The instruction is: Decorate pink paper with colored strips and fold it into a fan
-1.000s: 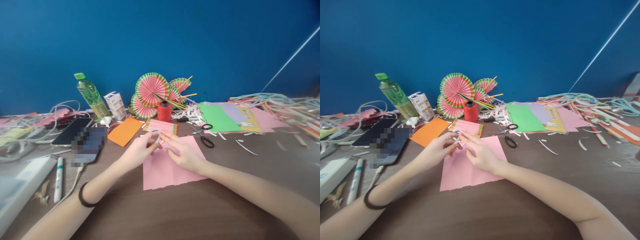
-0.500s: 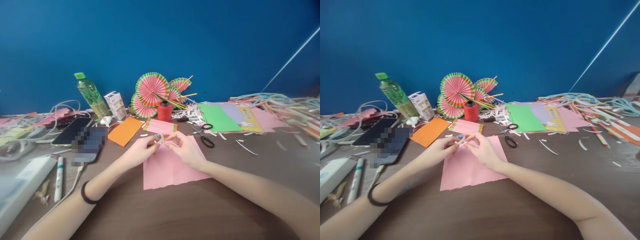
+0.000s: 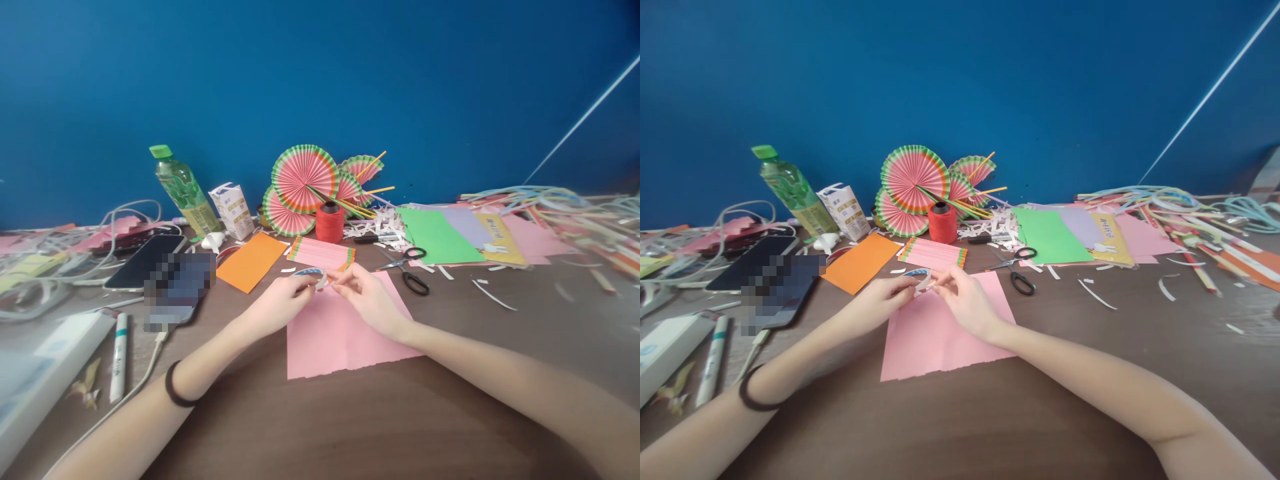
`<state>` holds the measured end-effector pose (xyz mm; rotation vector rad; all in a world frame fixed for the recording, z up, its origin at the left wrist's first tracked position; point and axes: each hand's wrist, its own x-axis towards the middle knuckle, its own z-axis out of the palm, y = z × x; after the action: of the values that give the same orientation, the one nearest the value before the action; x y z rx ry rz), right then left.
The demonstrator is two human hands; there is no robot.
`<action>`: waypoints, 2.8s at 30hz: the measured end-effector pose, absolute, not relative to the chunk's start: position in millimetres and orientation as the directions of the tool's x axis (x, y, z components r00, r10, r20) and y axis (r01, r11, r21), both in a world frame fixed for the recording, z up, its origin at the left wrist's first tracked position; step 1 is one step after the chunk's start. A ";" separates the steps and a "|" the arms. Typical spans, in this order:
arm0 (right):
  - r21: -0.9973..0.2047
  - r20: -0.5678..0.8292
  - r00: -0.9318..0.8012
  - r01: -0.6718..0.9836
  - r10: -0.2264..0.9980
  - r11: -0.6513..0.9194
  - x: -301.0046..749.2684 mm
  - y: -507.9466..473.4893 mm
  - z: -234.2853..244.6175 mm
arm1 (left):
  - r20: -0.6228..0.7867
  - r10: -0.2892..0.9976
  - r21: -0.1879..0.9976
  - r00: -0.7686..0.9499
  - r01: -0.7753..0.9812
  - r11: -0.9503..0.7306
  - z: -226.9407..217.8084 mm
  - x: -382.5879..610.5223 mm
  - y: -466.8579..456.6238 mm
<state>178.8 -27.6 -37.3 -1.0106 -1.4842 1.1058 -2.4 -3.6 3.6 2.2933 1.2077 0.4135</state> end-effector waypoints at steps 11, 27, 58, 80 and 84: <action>-0.936 0.287 -0.235 0.137 0.929 0.324 180.1 -31.4 -33.6 | 0.068 0.844 0.661 0.532 0.610 -0.438 5.6 -0.2 -6.2; -0.930 0.305 -0.280 0.119 0.910 0.348 181.3 -34.8 -33.7 | 0.017 0.841 0.807 0.542 0.488 -0.331 6.4 0.1 -6.9; -0.974 0.211 -0.004 0.083 0.977 0.211 192.5 -10.5 -39.1 | 0.311 0.846 -0.105 0.434 0.900 -0.423 -8.7 -21.2 18.0; -0.995 0.099 -0.035 -0.010 0.994 0.098 201.0 3.5 -42.5 | 0.121 0.582 0.127 0.804 0.569 -0.812 -25.8 -10.4 9.3; -0.990 0.061 -0.071 -0.132 0.996 0.051 207.4 12.5 -47.4 | 0.100 0.545 0.201 0.833 0.519 -0.831 -23.2 -14.7 11.9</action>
<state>207.4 12.5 -47.4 -1.0350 -1.1921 1.2807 -14.7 11.9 -23.2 2.8470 0.8325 0.2285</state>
